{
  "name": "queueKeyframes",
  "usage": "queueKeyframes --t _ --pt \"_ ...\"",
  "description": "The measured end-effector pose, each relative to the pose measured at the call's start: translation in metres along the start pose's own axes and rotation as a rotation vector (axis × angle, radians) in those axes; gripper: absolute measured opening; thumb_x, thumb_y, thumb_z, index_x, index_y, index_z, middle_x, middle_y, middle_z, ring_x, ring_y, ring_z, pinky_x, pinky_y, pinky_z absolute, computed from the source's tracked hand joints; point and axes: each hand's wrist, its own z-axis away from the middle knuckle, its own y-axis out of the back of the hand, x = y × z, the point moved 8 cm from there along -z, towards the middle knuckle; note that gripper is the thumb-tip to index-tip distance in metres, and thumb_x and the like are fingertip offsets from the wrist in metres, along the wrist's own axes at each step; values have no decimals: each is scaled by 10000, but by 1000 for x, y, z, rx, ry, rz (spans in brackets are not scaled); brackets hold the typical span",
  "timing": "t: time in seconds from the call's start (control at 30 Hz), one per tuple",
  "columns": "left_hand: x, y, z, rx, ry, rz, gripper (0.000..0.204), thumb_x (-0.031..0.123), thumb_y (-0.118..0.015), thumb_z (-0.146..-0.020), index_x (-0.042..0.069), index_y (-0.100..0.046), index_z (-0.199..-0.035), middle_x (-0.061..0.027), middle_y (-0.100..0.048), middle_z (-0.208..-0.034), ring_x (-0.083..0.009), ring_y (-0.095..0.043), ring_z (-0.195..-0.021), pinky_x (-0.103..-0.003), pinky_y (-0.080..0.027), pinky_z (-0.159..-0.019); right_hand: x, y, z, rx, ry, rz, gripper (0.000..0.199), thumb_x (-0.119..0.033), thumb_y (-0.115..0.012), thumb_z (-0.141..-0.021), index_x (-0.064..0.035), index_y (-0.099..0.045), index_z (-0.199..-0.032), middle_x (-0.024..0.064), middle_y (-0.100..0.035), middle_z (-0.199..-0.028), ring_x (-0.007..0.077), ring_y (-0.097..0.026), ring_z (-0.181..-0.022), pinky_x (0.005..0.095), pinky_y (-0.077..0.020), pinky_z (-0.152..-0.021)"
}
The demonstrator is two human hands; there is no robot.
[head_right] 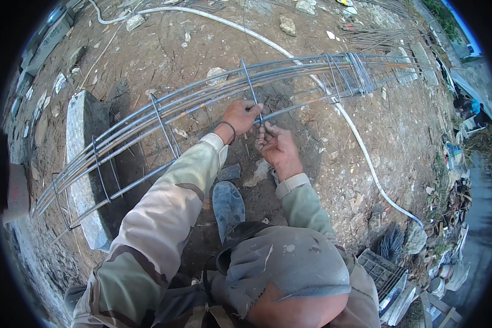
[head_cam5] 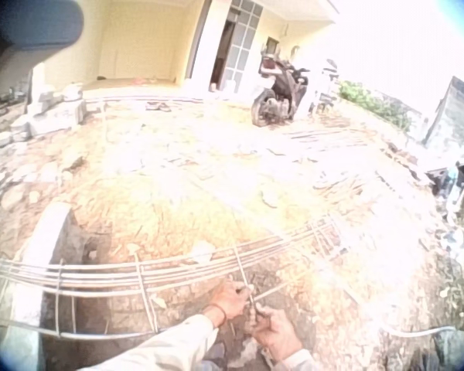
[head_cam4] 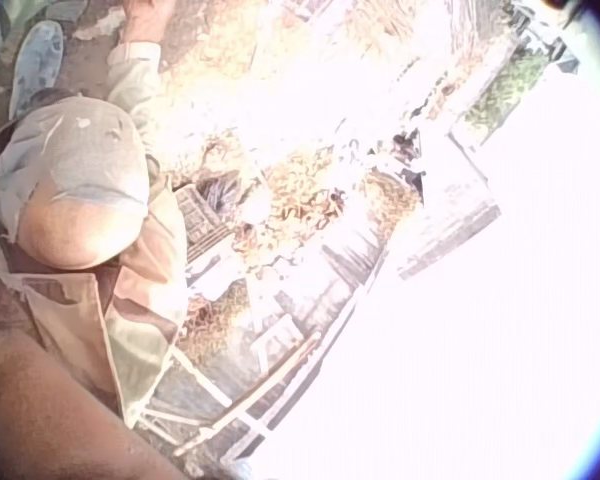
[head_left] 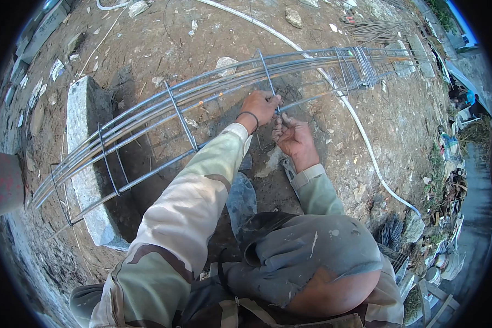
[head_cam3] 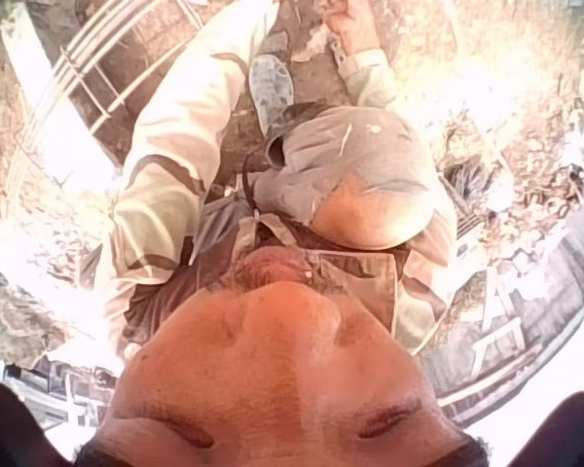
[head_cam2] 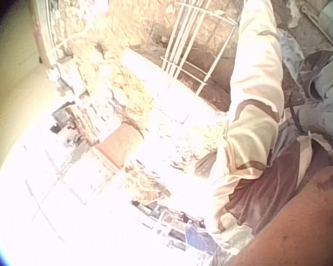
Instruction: The person assembles a rebar cage by sliding rebar stirrups along the metal rods and securing them with wire by hand and using pliers.
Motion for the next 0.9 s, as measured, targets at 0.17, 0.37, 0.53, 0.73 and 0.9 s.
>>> queueKeyframes --t 0.17,0.37,0.53,0.73,0.9 --pt "2 0 4 -64 98 87 310 317 -612 -1032 39 -743 -987 -61 -703 -722 -128 -615 -502 -309 -502 -515 -5 63 55 189 473 1289 321 -160 -736 -875 48 -660 -1108 139 -679 -910 278 -643 -828 396 -517 -734" --pt "-14 -6 1 -177 218 251 268 290 -640 -1023 27 -680 -1055 -63 -720 -789 -110 -625 -555 -284 -490 -503 33 181 110 548 238 2225 456 -142 -707 -817 54 -593 -1212 301 -525 -1328 470 -450 -1294 515 -440 -1015" --pt "-9 7 -6 36 58 143 259 290 -742 -931 32 -768 -928 -98 -723 -769 -198 -695 -679 -362 -535 -628 29 183 100 290 487 2256 346 -147 -693 -813 4 -640 -1119 251 -617 -1178 452 -564 -1152 517 -481 -945" --pt "-7 13 -3 116 56 56 264 304 -769 -902 43 -781 -864 -153 -738 -800 -299 -700 -766 -405 -535 -768 26 169 108 61 393 1973 203 -218 -715 -876 -30 -692 -950 149 -689 -815 357 -649 -743 445 -518 -691" --pt "-1 15 0 141 45 -55 277 341 -746 -915 71 -790 -872 -149 -738 -794 -309 -706 -792 -411 -534 -788 -1 137 114 -16 290 1340 224 -220 -696 -985 -28 -673 -872 1 -659 -760 84 -587 -731 313 -472 -653"
